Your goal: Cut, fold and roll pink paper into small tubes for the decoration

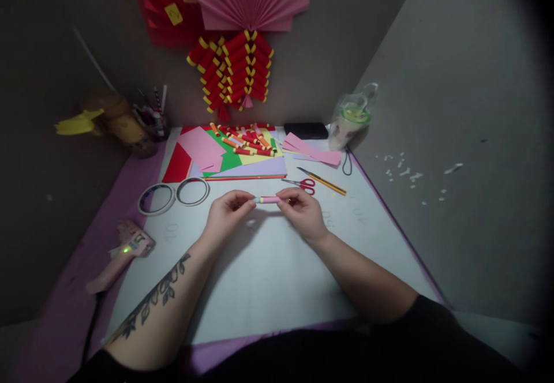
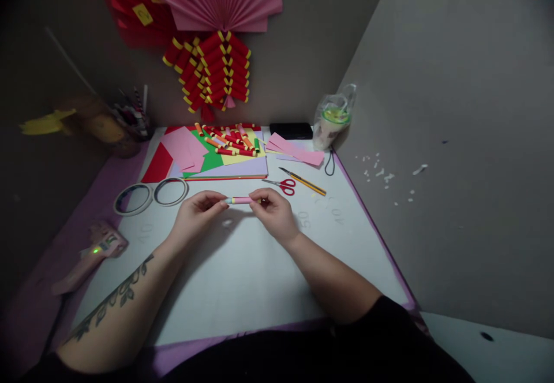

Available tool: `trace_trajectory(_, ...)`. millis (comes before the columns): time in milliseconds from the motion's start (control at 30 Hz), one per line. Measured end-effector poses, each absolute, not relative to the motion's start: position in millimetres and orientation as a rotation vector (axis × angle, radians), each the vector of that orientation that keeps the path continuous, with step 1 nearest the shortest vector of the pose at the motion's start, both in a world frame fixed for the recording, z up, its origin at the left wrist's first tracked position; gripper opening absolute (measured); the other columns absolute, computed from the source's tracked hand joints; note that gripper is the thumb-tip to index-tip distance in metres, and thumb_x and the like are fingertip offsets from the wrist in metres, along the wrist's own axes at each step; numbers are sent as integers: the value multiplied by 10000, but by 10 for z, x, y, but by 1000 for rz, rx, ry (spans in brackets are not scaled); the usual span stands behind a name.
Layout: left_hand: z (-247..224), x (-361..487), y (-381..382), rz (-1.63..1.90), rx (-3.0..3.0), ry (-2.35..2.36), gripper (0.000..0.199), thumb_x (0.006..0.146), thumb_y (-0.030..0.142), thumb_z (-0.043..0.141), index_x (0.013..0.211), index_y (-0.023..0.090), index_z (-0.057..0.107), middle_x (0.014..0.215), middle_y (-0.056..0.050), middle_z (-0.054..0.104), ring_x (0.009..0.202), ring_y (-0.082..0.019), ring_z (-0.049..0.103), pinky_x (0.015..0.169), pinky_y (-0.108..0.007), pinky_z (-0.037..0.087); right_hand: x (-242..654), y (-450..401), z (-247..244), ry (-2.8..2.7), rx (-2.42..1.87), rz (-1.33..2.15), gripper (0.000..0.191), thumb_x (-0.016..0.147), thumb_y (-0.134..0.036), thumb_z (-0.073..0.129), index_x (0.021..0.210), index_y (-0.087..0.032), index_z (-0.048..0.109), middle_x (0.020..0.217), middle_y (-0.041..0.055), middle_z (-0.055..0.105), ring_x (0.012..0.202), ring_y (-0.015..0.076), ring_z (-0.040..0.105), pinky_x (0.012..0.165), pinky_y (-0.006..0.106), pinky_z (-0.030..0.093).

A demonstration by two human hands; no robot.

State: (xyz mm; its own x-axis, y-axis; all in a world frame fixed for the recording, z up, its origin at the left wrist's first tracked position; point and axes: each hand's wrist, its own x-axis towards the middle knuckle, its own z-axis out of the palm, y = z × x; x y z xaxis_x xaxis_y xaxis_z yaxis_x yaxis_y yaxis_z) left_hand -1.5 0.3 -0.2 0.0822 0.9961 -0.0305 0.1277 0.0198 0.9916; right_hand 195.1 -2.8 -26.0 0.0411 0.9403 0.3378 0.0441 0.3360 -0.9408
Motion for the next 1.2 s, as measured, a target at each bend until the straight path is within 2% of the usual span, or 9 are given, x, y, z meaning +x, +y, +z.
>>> trace_trajectory(200, -7, 1, -14, 1044, 1308, 1277, 318, 670, 392, 770, 878, 162, 700, 784, -46, 717, 725, -172, 649, 655, -254, 490, 1944, -29, -265, -1335, -1021, 921, 133, 760, -315, 705, 844, -230, 648, 905, 49, 672, 881, 201, 625, 783, 353, 515)
trace_trajectory(533, -1, 31, -39, 1013, 1341, 1305, 325, 672, 383, 763, 893, 158, 687, 755, -42, 714, 676, -167, 648, 616, -255, 491, 1923, -54, -288, -1366, -1009, 979, 119, 775, -305, 696, 860, -235, 653, 919, 44, 689, 913, 198, 632, 815, 349, 518)
trace_trajectory(600, -9, 40, -37, 1035, 1316, 1263, 365, 685, 374, 756, 965, 160, 658, 825, -57, 721, 756, -180, 663, 671, -268, 505, 1907, -66, -273, -1381, -1012, 973, 107, 781, -297, 688, 863, -236, 654, 910, 43, 691, 917, 199, 634, 807, 346, 520)
trace_trajectory(667, -11, 50, -30, 1058, 1263, 1159, 453, 670, 354, 770, 1053, 172, 613, 991, -88, 712, 853, -186, 662, 738, -290, 516, 1894, -76, -256, -1378, -1025, 960, 106, 785, -299, 682, 866, -236, 655, 916, 44, 692, 928, 203, 636, 807, 346, 523)
trace_trajectory(733, -6, 69, -30, 1045, 1217, 1052, 543, 635, 338, 797, 1110, 191, 578, 1154, -111, 659, 885, -182, 656, 759, -307, 522, 1884, -87, -243, -1388, -1038, 948, 103, 790, -302, 677, 865, -236, 656, 920, 46, 693, 936, 206, 637, 813, 349, 524)
trace_trajectory(767, -2, 82, -36, 1028, 1200, 1025, 559, 624, 341, 805, 1113, 195, 577, 1175, -113, 648, 865, -178, 656, 748, -310, 524, 1878, -94, -239, -1405, -1035, 946, 98, 793, -302, 674, 863, -236, 657, 923, 46, 694, 935, 207, 637, 818, 350, 523)
trace_trajectory(933, 15, 148, -93, 994, 1151, 1120, 368, 669, 389, 772, 931, 150, 672, 885, -69, 702, 700, -150, 631, 658, -276, 500, 1848, -122, -245, -1498, -959, 959, 84, 806, -276, 659, 882, -239, 657, 953, 47, 684, 936, 200, 635, 839, 344, 512)
trace_trajectory(1067, -17, 130, -97, 1035, 1156, 1166, 340, 687, 387, 757, 915, 144, 685, 801, -53, 693, 665, -143, 613, 603, -248, 474, 1863, -94, -269, -1433, -983, 918, 157, 792, -277, 669, 942, -233, 656, 960, 44, 655, 923, 188, 618, 817, 324, 506)
trace_trajectory(1200, -60, 74, -48, 1105, 1136, 1156, 292, 700, 356, 749, 902, 155, 686, 748, -28, 674, 636, -123, 591, 592, -229, 456, 1935, -21, -294, -1364, -1027, 898, 126, 762, -272, 690, 875, -217, 673, 902, 37, 656, 871, 182, 617, 794, 324, 502)
